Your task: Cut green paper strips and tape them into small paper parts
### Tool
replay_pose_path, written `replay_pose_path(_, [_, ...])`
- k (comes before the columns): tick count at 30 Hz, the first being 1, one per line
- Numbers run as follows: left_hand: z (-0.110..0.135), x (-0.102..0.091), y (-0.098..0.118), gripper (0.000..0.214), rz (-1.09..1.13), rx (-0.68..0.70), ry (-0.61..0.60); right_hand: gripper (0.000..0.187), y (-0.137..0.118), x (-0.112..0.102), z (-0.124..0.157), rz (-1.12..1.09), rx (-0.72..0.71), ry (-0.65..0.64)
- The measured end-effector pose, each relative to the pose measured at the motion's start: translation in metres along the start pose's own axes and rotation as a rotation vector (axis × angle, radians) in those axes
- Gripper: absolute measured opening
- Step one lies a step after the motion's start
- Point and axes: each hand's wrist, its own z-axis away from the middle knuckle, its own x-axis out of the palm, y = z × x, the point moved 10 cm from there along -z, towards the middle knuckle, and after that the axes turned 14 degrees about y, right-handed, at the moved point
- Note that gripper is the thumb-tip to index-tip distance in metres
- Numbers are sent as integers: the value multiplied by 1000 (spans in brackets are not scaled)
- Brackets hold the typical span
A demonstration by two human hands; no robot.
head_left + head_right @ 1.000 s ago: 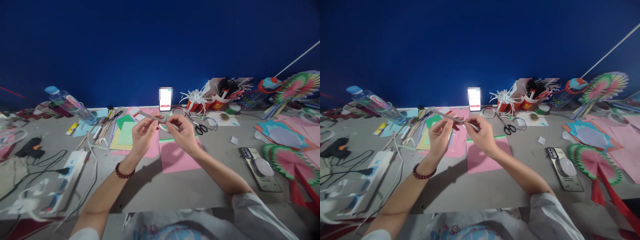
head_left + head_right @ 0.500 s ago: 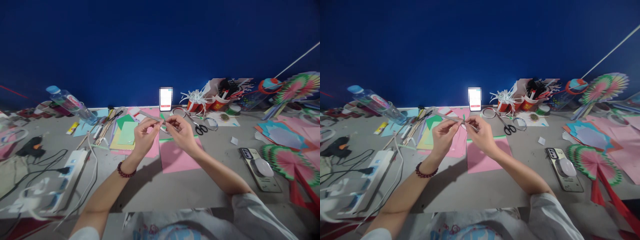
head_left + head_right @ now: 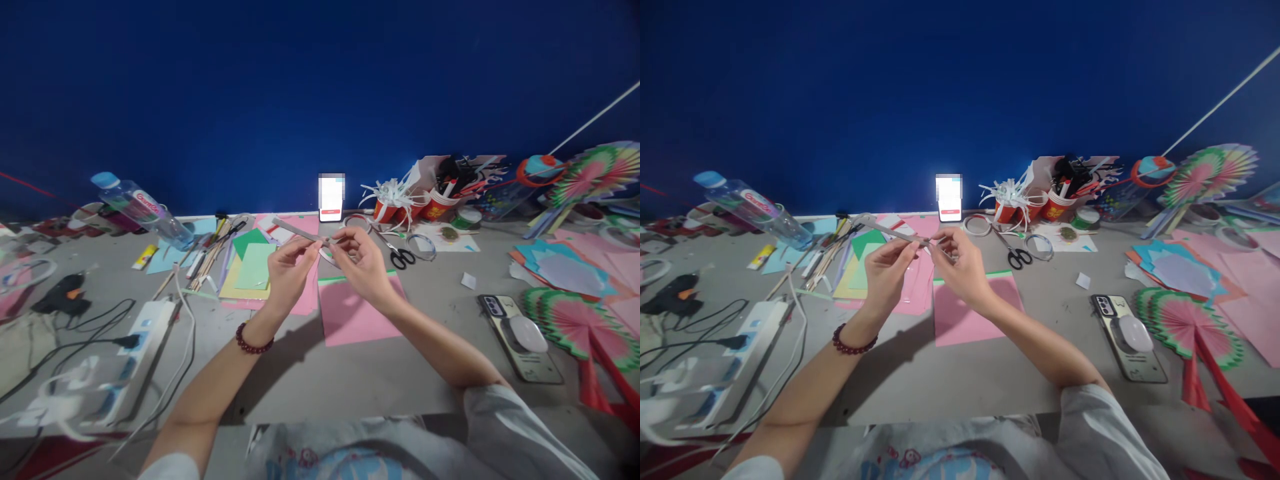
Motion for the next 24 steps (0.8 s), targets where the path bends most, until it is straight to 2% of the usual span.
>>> replay_pose_path(5, [-1, 1, 1, 16, 59, -41, 5, 28, 3, 4, 3, -81, 46, -51])
replay_pose_path(9, [0, 1, 4, 17, 50, -56, 2, 26, 4, 5, 3, -107, 60, -68])
replay_pose_path(16, [4, 1, 13, 15, 7, -22, -25, 16, -9, -4, -4, -67, -38, 17])
replay_pose_path(21, [5, 4, 20, 15, 6, -17, -46, 18, 6, -9, -13, -83, 57, 49])
replay_pose_path(24, [5, 3, 20, 13, 23, -22, -47, 18, 15, -28, -35, 8, -53, 167])
